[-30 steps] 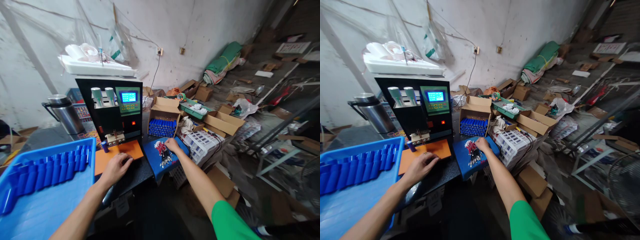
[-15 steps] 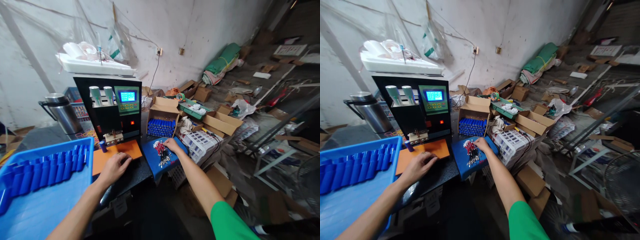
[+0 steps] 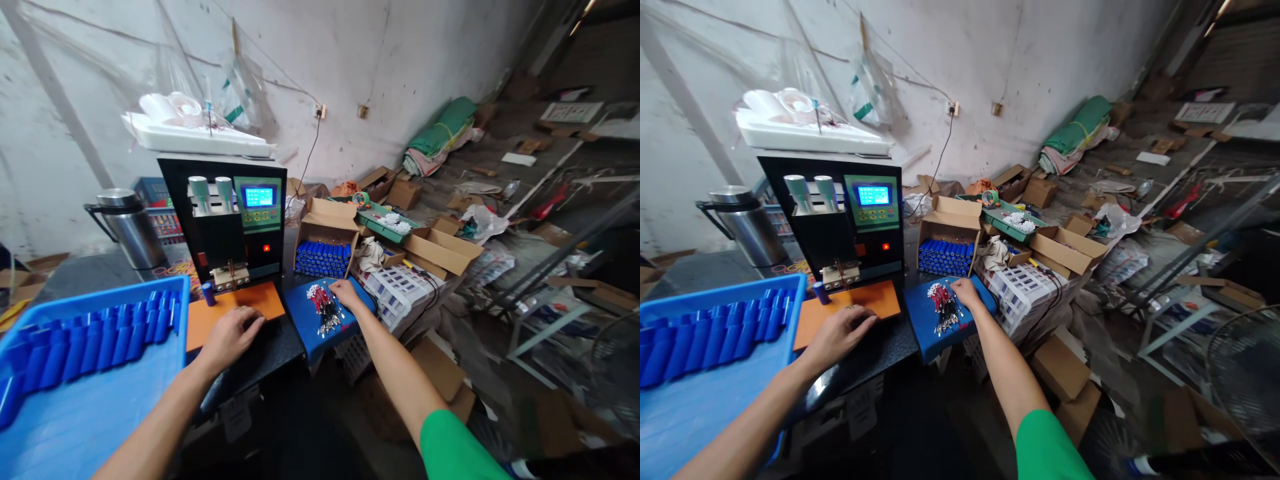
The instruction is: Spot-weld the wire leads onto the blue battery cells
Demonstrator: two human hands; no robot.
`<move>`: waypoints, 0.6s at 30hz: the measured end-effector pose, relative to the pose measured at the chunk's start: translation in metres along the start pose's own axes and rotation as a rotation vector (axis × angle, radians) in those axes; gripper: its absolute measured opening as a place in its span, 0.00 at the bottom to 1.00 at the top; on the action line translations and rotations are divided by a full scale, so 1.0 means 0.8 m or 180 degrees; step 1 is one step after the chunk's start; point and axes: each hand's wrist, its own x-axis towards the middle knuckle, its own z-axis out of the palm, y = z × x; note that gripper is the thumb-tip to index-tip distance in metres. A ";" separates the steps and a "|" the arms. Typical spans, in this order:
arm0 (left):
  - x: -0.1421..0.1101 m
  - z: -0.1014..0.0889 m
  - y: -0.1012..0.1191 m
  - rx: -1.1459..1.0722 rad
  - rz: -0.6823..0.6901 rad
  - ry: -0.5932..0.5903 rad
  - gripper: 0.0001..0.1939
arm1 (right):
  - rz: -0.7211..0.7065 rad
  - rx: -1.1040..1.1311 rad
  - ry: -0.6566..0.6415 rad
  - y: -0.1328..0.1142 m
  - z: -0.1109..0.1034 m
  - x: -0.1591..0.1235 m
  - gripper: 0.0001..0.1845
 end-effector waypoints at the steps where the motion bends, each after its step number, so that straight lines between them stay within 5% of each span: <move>1: 0.000 0.000 0.000 -0.0006 -0.0006 -0.0012 0.18 | 0.0014 -0.0024 0.0035 0.000 0.001 -0.001 0.14; 8: -0.001 0.001 -0.002 -0.0075 0.0018 0.0045 0.17 | 0.0188 -0.0456 0.0148 -0.009 0.000 0.005 0.16; 18: 0.000 0.001 -0.002 -0.0100 -0.0041 -0.0009 0.17 | 0.0231 -0.1234 -0.0045 -0.043 0.011 0.026 0.07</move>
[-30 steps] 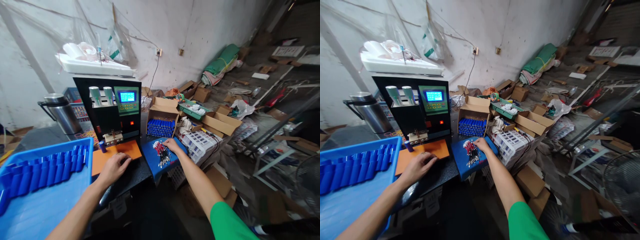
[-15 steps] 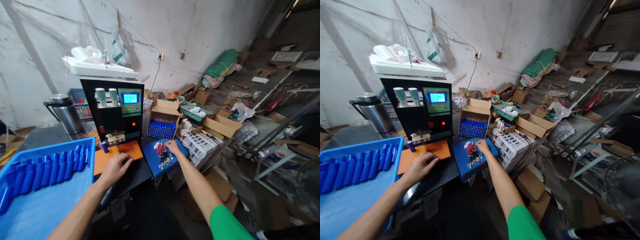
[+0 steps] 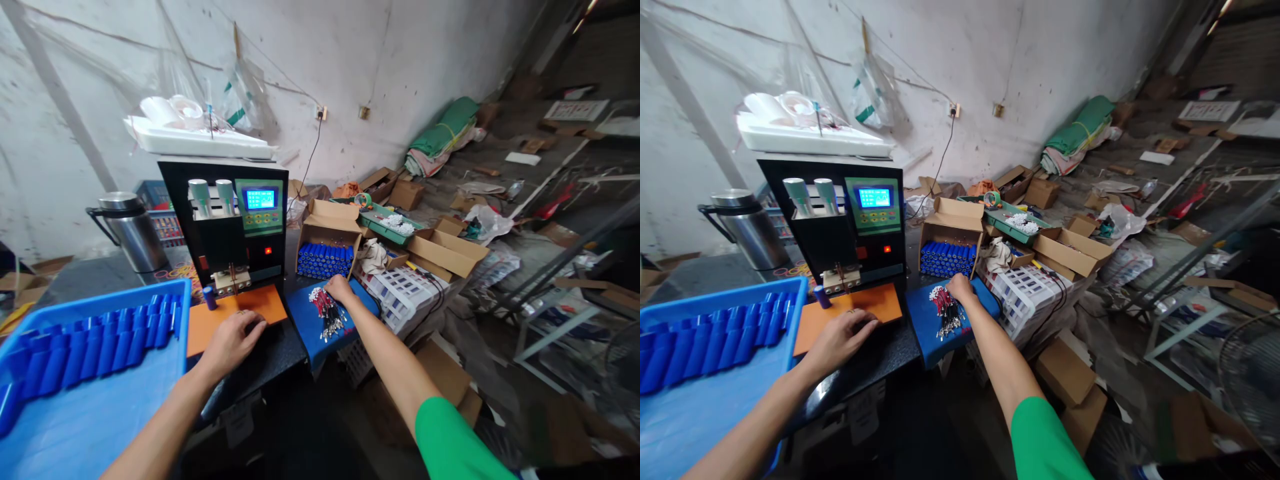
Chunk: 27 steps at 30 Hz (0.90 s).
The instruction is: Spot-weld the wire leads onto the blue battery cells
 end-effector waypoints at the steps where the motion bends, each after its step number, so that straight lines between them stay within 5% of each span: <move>1: 0.000 0.000 0.000 -0.0011 0.0013 0.0005 0.18 | -0.0007 -0.0071 -0.0017 -0.002 0.000 0.000 0.08; 10: 0.001 0.002 0.002 0.0015 0.0048 -0.0008 0.17 | -0.0133 -0.0447 -0.0129 -0.011 -0.003 -0.001 0.10; 17: 0.000 0.002 0.002 -0.0005 0.0038 -0.0027 0.17 | 0.0316 0.0834 -0.0006 0.003 0.001 0.000 0.04; 27: 0.000 0.002 0.001 0.0056 0.0037 -0.0046 0.17 | 0.0498 0.2718 0.0121 0.028 -0.015 0.003 0.10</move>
